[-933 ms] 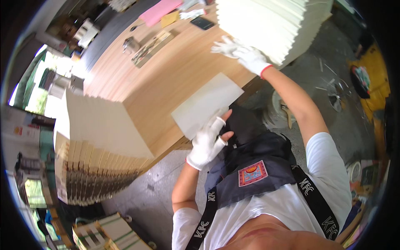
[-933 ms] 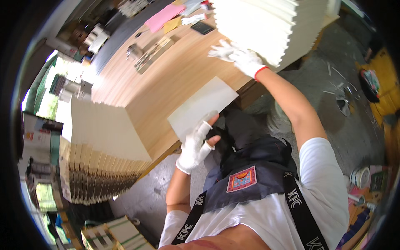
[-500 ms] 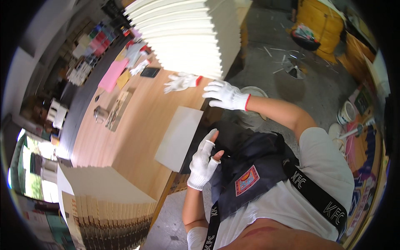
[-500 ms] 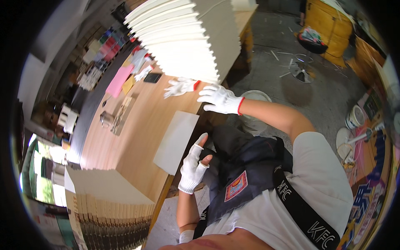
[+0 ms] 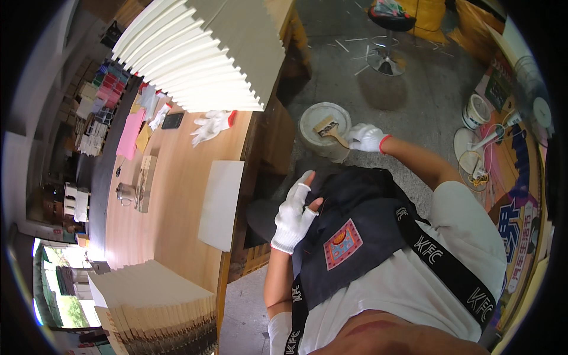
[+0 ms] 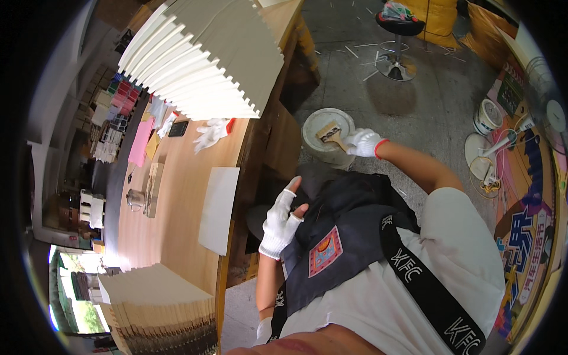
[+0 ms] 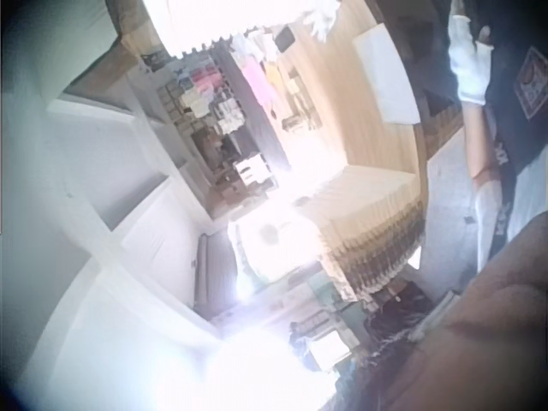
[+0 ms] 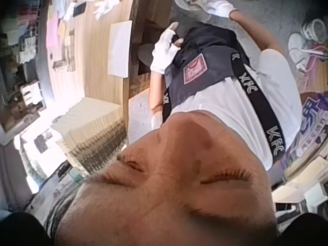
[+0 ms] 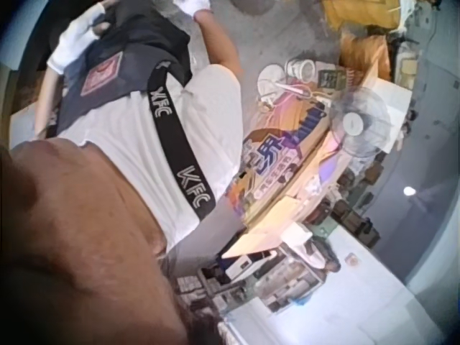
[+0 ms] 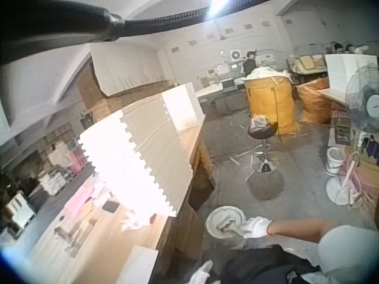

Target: The person applies white paint to the edges of a stack of wooden panels using a brush. They dip the brush into a paint container, apply paint to the edges, and then place the painted panel onto a separate stack.

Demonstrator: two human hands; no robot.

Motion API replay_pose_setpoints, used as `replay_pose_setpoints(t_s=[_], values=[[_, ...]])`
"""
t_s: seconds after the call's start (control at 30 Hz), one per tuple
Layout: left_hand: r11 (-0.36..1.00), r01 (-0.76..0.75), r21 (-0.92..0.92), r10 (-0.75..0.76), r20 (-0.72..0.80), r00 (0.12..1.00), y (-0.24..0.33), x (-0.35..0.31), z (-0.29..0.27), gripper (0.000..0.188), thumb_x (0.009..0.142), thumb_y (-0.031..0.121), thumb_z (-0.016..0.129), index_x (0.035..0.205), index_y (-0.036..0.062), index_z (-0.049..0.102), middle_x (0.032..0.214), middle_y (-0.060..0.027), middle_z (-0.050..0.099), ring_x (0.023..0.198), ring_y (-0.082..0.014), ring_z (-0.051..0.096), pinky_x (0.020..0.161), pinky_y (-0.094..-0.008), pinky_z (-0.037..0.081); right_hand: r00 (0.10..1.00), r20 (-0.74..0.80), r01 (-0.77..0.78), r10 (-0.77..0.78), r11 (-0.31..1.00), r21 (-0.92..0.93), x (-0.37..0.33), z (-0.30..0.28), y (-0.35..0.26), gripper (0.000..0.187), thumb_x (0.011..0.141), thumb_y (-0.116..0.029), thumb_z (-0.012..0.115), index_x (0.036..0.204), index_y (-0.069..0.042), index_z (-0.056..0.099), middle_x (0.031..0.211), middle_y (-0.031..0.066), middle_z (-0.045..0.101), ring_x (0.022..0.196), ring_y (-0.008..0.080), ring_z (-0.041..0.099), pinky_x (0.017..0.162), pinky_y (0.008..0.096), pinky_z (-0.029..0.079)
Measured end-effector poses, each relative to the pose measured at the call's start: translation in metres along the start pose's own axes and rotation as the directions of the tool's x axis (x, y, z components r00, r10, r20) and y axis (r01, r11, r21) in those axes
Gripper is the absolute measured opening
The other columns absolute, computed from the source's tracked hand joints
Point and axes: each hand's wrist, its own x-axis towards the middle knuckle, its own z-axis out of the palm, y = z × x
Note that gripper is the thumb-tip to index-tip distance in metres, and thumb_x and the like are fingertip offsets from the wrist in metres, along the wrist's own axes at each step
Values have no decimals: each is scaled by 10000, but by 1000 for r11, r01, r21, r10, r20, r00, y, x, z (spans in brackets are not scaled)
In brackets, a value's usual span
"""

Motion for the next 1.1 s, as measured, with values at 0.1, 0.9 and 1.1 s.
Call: replay_pose_setpoints(t_s=[0.1,0.9,1.1], values=[[1000,-14,13,14,-5,1000,-18,4,11,577,875,134,704,1414,137,497,1395,-141,548,1142,-322,625,894,-347,512,953,242,-214,184,971,104,-12,33,15,472,903,-416,589,1279,-132,618,1296,161,602,1216,349,547,1037,427,425],[844,330,-422,-183,352,918,-100,61,76,590,966,-42,511,1520,39,323,1538,-165,394,1407,-227,391,1092,-286,331,749,230,-658,621,658,368,61,114,56,588,856,-431,595,1365,-140,553,1254,209,628,1156,380,601,986,466,457],[829,367,-422,-180,420,890,-100,83,89,591,980,-8,517,1530,52,309,1528,-157,409,1395,-234,404,1070,-283,353,739,231,-664,633,625,410,49,119,72,650,814,-480,624,1361,-140,542,1228,209,640,1131,380,613,954,455,478]])
